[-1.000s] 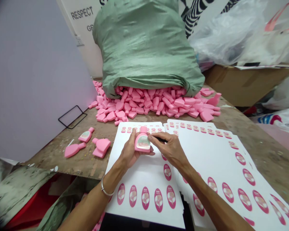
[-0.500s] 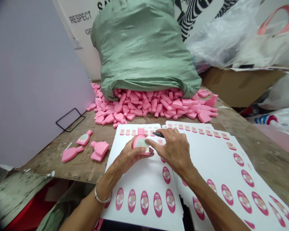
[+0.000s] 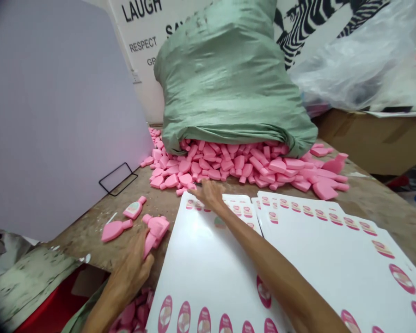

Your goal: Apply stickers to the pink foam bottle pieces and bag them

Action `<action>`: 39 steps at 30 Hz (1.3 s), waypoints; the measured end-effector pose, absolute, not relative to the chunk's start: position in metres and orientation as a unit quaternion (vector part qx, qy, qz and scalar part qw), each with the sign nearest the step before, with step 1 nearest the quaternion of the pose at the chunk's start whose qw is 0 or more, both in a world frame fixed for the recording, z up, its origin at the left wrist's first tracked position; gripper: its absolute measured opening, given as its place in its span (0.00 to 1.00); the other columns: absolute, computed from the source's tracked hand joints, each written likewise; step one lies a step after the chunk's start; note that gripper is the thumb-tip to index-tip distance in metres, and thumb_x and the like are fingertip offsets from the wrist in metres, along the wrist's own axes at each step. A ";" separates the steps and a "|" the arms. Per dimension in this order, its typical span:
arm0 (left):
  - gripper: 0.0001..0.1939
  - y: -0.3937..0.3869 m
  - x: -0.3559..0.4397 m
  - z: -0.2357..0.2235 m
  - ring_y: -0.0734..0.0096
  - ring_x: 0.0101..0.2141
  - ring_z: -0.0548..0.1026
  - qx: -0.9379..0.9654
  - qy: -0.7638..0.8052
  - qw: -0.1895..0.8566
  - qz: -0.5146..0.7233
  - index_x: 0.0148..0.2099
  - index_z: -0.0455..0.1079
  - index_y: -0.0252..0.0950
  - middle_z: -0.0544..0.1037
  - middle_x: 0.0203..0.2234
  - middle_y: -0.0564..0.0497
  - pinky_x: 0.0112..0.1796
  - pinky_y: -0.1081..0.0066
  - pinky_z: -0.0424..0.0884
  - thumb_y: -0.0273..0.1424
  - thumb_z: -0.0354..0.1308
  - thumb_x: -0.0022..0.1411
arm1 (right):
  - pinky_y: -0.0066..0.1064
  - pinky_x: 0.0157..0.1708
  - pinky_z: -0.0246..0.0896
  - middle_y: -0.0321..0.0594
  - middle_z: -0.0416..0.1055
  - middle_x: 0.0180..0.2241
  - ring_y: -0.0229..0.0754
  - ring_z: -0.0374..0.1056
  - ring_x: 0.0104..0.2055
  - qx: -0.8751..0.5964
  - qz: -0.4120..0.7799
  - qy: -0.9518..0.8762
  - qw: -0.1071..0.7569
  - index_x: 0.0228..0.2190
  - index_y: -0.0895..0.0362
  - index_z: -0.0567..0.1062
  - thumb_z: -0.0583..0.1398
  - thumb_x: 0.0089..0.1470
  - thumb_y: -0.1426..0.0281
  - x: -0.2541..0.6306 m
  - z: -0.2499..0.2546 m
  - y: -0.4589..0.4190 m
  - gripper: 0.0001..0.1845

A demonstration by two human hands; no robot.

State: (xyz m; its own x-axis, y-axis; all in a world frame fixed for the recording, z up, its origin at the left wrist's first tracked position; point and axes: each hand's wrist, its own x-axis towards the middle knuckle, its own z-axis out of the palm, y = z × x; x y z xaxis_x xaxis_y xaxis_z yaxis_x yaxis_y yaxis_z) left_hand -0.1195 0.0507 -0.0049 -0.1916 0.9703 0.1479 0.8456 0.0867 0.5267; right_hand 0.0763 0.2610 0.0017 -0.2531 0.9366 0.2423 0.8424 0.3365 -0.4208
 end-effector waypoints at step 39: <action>0.23 0.135 0.005 -0.010 0.61 0.28 0.80 0.480 0.524 0.566 0.418 0.47 0.66 0.32 0.75 0.33 0.45 0.27 0.72 0.72 0.46 0.56 0.59 | 0.34 0.34 0.44 0.40 0.72 0.29 0.42 0.61 0.33 -0.561 -0.033 -0.783 0.266 0.28 0.56 0.71 0.53 0.59 0.67 0.184 -0.038 0.167 0.10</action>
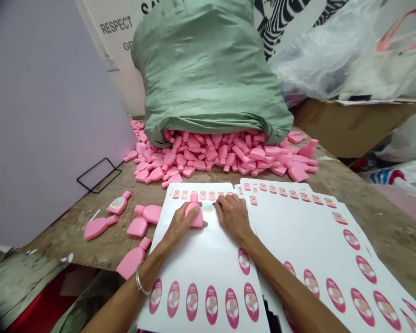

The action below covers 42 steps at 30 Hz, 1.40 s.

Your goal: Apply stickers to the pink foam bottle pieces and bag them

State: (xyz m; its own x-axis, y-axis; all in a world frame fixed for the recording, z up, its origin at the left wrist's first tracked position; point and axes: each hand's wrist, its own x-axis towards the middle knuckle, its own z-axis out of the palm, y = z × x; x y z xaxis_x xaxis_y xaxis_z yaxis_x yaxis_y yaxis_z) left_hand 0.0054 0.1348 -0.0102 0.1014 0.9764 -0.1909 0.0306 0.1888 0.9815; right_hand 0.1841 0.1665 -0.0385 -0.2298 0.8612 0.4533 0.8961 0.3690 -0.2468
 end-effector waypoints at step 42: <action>0.24 0.137 0.003 -0.007 0.62 0.28 0.80 0.476 0.518 0.575 0.418 0.46 0.67 0.31 0.75 0.34 0.45 0.29 0.71 0.72 0.46 0.57 0.58 | 0.34 0.35 0.47 0.36 0.73 0.26 0.42 0.63 0.33 -0.527 0.061 -0.801 0.277 0.24 0.55 0.69 0.57 0.54 0.68 0.184 -0.037 0.174 0.08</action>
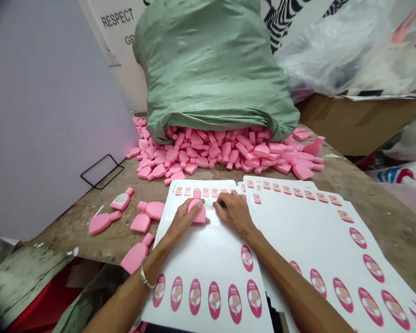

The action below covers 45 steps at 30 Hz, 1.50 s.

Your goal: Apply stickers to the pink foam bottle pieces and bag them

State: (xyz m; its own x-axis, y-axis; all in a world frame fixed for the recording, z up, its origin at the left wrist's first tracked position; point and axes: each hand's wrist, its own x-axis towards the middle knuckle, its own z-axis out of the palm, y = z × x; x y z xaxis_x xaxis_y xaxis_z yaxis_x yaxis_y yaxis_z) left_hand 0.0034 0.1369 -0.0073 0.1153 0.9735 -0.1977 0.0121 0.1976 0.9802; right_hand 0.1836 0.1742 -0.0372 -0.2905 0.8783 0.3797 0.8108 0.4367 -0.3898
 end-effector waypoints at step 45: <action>0.23 0.135 0.003 -0.003 0.68 0.29 0.74 0.461 0.511 0.566 0.454 0.37 0.66 0.33 0.68 0.30 0.51 0.26 0.73 0.74 0.50 0.58 0.54 | 0.32 0.30 0.58 0.36 0.69 0.24 0.38 0.62 0.27 -0.575 0.133 -0.636 0.496 0.25 0.55 0.69 0.62 0.49 0.57 0.180 -0.013 0.155 0.14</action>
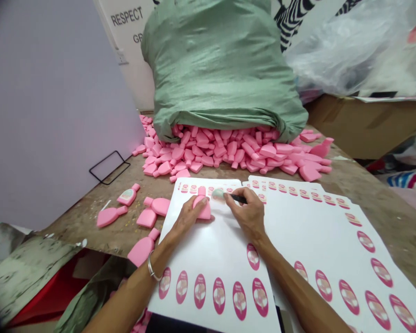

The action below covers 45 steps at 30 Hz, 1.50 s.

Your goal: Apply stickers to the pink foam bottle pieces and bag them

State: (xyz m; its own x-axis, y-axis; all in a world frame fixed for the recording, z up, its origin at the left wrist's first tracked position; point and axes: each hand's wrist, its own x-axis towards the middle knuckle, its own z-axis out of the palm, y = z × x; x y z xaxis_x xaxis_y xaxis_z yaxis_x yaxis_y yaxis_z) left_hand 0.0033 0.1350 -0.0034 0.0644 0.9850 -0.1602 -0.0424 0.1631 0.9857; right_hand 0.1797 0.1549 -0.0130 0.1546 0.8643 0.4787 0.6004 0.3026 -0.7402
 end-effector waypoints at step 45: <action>0.32 0.097 0.001 0.022 0.62 0.29 0.79 0.307 0.398 0.694 0.515 0.44 0.72 0.30 0.79 0.28 0.44 0.33 0.62 0.77 0.53 0.43 0.63 | 0.30 0.30 0.64 0.38 0.76 0.29 0.39 0.69 0.28 -0.547 0.302 -0.639 0.449 0.32 0.55 0.79 0.62 0.49 0.56 0.147 0.032 0.096 0.15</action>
